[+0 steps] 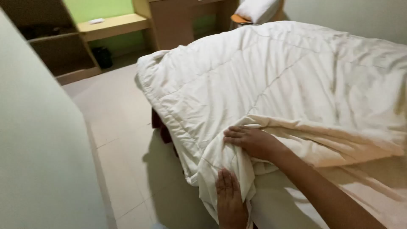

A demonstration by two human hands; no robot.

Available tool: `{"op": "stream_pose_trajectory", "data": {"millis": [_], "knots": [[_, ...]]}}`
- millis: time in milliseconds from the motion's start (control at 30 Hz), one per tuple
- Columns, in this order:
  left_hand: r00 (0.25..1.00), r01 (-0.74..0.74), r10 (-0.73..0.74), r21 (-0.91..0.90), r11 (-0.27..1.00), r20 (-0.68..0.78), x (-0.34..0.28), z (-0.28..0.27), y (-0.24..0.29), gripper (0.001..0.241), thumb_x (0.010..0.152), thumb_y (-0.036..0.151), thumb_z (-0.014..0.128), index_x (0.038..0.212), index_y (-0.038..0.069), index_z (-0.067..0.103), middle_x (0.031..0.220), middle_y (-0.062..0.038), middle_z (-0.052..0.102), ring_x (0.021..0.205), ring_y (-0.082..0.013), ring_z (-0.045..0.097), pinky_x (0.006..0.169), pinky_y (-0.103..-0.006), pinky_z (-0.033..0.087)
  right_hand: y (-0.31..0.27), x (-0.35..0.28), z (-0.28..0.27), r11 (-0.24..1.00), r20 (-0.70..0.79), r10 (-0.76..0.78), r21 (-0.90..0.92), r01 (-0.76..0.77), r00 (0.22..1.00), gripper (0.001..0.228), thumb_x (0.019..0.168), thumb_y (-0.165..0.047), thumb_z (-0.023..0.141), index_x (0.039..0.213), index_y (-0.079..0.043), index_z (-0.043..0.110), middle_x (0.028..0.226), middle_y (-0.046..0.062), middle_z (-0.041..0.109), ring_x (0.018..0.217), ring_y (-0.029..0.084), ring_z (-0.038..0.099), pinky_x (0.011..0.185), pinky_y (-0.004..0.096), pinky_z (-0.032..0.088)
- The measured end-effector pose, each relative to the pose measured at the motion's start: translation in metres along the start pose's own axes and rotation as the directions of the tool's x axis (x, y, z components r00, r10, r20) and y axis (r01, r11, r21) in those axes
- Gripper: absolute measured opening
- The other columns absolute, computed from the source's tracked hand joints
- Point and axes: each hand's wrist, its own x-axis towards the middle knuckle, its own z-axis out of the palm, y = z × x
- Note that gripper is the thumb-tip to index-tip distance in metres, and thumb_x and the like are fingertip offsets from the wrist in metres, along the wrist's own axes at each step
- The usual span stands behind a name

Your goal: The person spreads a white duvet over a bed, smoothing and tucking the edges along the sides and corners. The person repeatedly adjusts the duvet to cover the mattress evenly.

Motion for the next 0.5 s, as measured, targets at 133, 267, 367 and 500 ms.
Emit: {"op": "stream_pose_trajectory", "data": {"millis": [133, 267, 367, 500], "knots": [[0.999, 0.036, -0.035, -0.071, 0.997, 0.008, 0.030, -0.023, -0.015, 0.070, 0.088, -0.002, 0.050, 0.155, -0.012, 0.032, 0.164, -0.033, 0.029, 0.155, -0.0476, 0.025, 0.125, -0.0546, 0.021, 0.014, 0.010, 0.003, 0.997, 0.002, 0.053, 0.048, -0.053, 0.999, 0.062, 0.090, 0.000, 0.057, 0.150, -0.013, 0.047, 0.160, 0.001, 0.043, 0.149, 0.018, 0.036, 0.121, 0.037, 0.029], [1.000, 0.004, -0.004, -0.011, 1.000, -0.015, 0.096, -0.057, -0.053, 0.061, 0.097, 0.003, 0.054, 0.153, -0.010, 0.035, 0.163, -0.031, 0.030, 0.154, -0.0434, 0.026, 0.124, -0.0503, 0.022, 0.039, 0.022, 0.004, 0.986, -0.221, 0.108, -0.098, -0.132, 0.969, 0.060, 0.092, -0.003, 0.056, 0.150, -0.007, 0.046, 0.160, 0.007, 0.042, 0.146, 0.021, 0.040, 0.121, 0.037, 0.033], [1.000, -0.014, 0.014, 0.006, 1.000, 0.009, 0.149, -0.088, -0.090, 0.054, 0.100, 0.005, 0.056, 0.149, -0.008, 0.041, 0.159, -0.029, 0.036, 0.151, -0.0407, 0.031, 0.121, -0.0475, 0.028, 0.047, 0.036, 0.009, 0.961, -0.265, 0.275, 0.051, -0.271, 0.924, 0.058, 0.093, -0.005, 0.054, 0.150, -0.005, 0.046, 0.160, 0.008, 0.042, 0.147, 0.022, 0.041, 0.120, 0.037, 0.036], [0.958, 0.170, -0.140, -0.101, 0.980, 0.251, 0.201, -0.152, -0.098, 0.044, 0.092, 0.004, 0.059, 0.137, 0.002, 0.061, 0.133, -0.025, 0.062, 0.125, -0.0382, 0.058, 0.102, -0.0458, 0.049, 0.046, 0.066, 0.012, 0.905, -0.192, 0.422, 0.152, -0.398, 0.886, 0.054, 0.097, -0.006, 0.050, 0.150, -0.006, 0.046, 0.160, 0.008, 0.043, 0.148, 0.022, 0.043, 0.118, 0.039, 0.040]]}}
